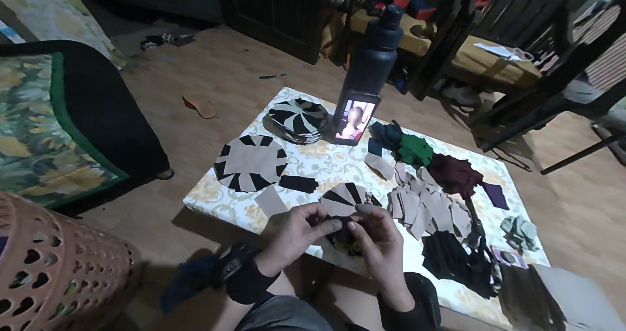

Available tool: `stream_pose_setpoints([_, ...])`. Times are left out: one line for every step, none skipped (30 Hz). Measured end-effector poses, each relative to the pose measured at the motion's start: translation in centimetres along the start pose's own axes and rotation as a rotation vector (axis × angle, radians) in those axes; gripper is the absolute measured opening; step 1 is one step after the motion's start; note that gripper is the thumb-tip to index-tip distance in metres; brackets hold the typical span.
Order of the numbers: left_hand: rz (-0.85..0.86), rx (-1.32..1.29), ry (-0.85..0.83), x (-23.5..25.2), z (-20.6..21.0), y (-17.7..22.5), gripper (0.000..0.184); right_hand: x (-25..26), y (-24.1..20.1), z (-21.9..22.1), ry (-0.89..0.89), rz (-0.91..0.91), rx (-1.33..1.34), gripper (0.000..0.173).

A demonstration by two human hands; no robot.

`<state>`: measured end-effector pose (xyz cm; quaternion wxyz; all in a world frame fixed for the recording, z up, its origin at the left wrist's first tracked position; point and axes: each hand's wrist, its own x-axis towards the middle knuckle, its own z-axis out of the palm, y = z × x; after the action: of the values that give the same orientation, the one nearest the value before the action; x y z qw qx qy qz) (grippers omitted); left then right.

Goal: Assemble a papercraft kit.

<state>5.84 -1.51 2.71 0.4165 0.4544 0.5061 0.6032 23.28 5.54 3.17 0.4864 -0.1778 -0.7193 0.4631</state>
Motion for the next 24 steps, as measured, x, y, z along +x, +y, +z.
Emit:
stream_pose_setpoints([-0.047, -0.046, -0.016, -0.1, 0.1, 0.3, 0.012, -0.2, -0.1, -0.2, 0.043, 0.003, 0.007, 0.024])
stream_pose_setpoints([-0.088, -0.095, -0.03, -0.2, 0.2, 0.5, 0.006, -0.3, -0.1, -0.5, 0.088, 0.006, 0.007, 0.022])
stream_pose_setpoints([-0.112, -0.131, -0.034, -0.2, 0.2, 0.7, 0.001, -0.5, -0.2, -0.9, 0.131, 0.008, 0.001, 0.02])
stream_pose_setpoints([-0.119, -0.148, -0.028, -0.3, 0.2, 0.7, 0.002, -0.6, -0.3, -1.5, 0.174, 0.009, -0.006, 0.019])
stream_pose_setpoints([-0.117, -0.152, -0.017, -0.3, 0.2, 0.7, 0.004, -0.7, -0.4, -2.2, 0.218, 0.006, -0.025, 0.019])
stream_pose_setpoints([-0.11, -0.152, -0.009, -0.3, 0.2, 0.7, 0.005, -0.8, -0.4, -3.1, 0.261, -0.006, -0.081, 0.019])
stream_pose_setpoints([-0.104, -0.144, -0.008, -0.3, 0.0, 0.7, 0.006, -0.9, -0.4, -4.1, 0.314, -0.026, -0.178, 0.02])
stream_pose_setpoints([-0.098, -0.13, -0.007, -0.3, 0.0, 0.8, 0.008, -1.0, -0.2, -5.1, 0.367, -0.045, -0.33, 0.022])
stream_pose_setpoints([-0.096, -0.117, -0.017, -0.4, -0.1, 0.8, 0.011, -1.1, 0.0, -6.1, 0.406, -0.051, -0.486, 0.029])
stream_pose_setpoints([-0.096, -0.111, -0.033, -0.4, -0.1, 0.9, 0.013, -1.2, 0.1, -6.7, 0.408, -0.034, -0.588, 0.039])
stream_pose_setpoints([-0.088, -0.108, -0.046, -0.3, -0.1, 0.9, 0.013, -1.2, 0.0, -6.8, 0.383, -0.014, -0.623, 0.046])
stream_pose_setpoints([-0.073, -0.105, -0.056, -0.3, 0.1, 1.0, 0.014, -1.3, -0.2, -6.3, 0.336, 0.014, -0.591, 0.051])
stream_pose_setpoints([-0.054, -0.102, -0.07, -0.3, 0.2, 1.1, 0.015, -1.3, -0.7, -5.4, 0.264, 0.066, -0.508, 0.053])
stream_pose_setpoints([-0.029, -0.099, -0.082, -0.2, 0.5, 1.2, 0.014, -1.5, -1.1, -4.3, 0.162, 0.135, -0.39, 0.057])
stream_pose_setpoints([0.005, -0.09, -0.09, -0.1, 0.6, 1.3, 0.013, -1.5, -1.4, -3.3, 0.05, 0.194, -0.262, 0.059])
stream_pose_setpoints([0.046, -0.068, -0.104, -0.1, 0.7, 1.4, 0.013, -1.4, -1.6, -2.4, -0.036, 0.248, -0.119, 0.061])
stream_pose_setpoints([0.097, -0.038, -0.11, -0.1, 0.6, 1.3, 0.014, -1.3, -1.5, -1.7, -0.068, 0.278, 0.012, 0.059])
stream_pose_setpoints([0.141, 0.001, -0.099, 0.0, 0.5, 1.2, 0.013, -1.0, -1.5, -1.2, -0.059, 0.283, 0.09, 0.054])
stream_pose_setpoints([0.167, 0.057, -0.077, 0.2, 0.3, 1.3, 0.013, -0.6, -1.6, -0.9, -0.026, 0.263, 0.122, 0.049])
stream_pose_setpoints([0.189, 0.116, -0.055, 0.3, 0.0, 1.4, 0.014, -0.2, -1.6, -0.9, 0.003, 0.231, 0.118, 0.047])
stream_pose_setpoints([0.206, 0.17, -0.037, 0.4, -0.3, 1.6, 0.013, 0.3, -1.6, -0.9, 0.015, 0.195, 0.087, 0.045])
stream_pose_setpoints([0.228, 0.221, -0.021, 0.6, -0.5, 1.7, 0.013, 0.9, -1.7, -1.0, 0.011, 0.165, 0.044, 0.042])
stream_pose_setpoints([0.253, 0.262, -0.002, 0.7, -0.7, 1.8, 0.014, 1.4, -1.8, -1.1, -0.003, 0.149, 0.005, 0.041])
stream_pose_setpoints([0.286, 0.291, 0.018, 0.9, -0.8, 1.8, 0.014, 1.9, -1.9, -1.1, -0.015, 0.145, -0.027, 0.039])
